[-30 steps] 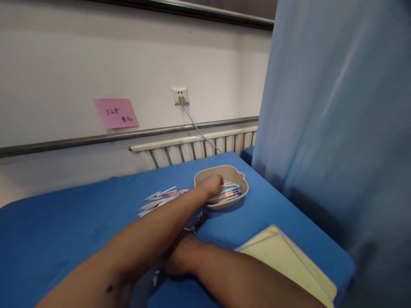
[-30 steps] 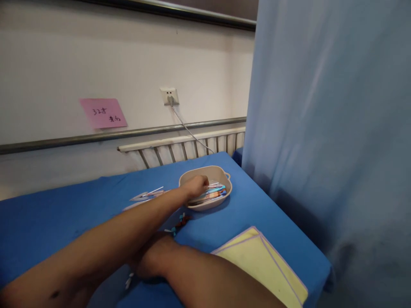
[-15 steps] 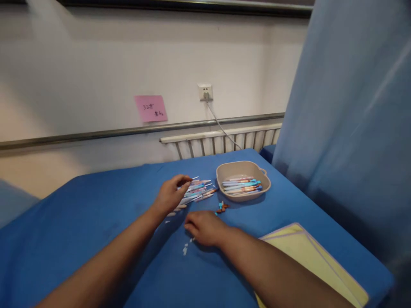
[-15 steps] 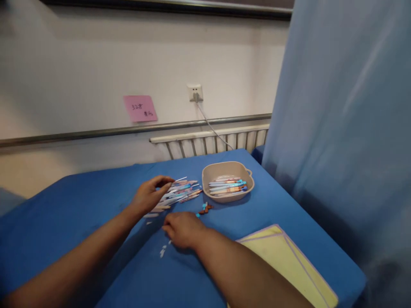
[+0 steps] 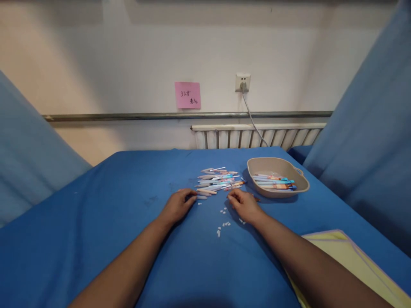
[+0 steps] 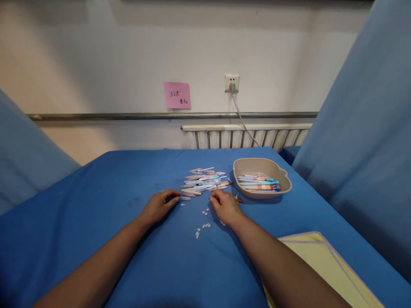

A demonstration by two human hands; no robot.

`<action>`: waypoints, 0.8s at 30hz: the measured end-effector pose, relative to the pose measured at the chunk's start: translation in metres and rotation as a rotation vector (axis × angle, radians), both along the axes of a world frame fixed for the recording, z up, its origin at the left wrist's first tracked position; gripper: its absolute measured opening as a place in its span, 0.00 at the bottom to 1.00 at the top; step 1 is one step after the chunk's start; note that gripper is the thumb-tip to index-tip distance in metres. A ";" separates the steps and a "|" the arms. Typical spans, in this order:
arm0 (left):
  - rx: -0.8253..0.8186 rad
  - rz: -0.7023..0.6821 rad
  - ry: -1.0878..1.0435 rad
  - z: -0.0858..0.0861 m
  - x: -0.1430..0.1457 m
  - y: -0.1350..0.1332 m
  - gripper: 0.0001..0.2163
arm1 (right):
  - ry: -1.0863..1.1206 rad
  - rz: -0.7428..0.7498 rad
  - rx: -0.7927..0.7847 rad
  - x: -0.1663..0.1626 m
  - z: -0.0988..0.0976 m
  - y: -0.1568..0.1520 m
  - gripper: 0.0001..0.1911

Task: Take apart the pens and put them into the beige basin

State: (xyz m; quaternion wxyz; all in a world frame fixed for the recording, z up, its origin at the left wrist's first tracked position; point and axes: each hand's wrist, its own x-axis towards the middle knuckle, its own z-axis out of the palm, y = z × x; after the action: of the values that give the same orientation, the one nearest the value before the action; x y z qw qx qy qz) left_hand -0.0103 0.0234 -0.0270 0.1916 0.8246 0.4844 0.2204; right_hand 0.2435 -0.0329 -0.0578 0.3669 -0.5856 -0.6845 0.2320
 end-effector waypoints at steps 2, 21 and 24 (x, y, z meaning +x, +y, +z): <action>0.023 -0.060 0.074 0.001 0.004 -0.002 0.12 | -0.029 -0.064 0.040 0.005 0.003 0.001 0.10; 0.005 -0.022 0.063 -0.007 0.029 -0.016 0.09 | -0.720 -0.182 -0.302 0.049 0.023 -0.015 0.07; -0.020 -0.066 -0.034 -0.010 0.037 -0.022 0.14 | -0.635 -0.131 -0.260 0.038 0.022 -0.012 0.08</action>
State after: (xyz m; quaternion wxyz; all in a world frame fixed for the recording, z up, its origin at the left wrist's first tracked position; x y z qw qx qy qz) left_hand 0.0267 0.0013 -0.0365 0.2154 0.8344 0.4556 0.2231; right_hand 0.2815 -0.0454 -0.0355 0.0718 -0.7132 -0.6902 0.0995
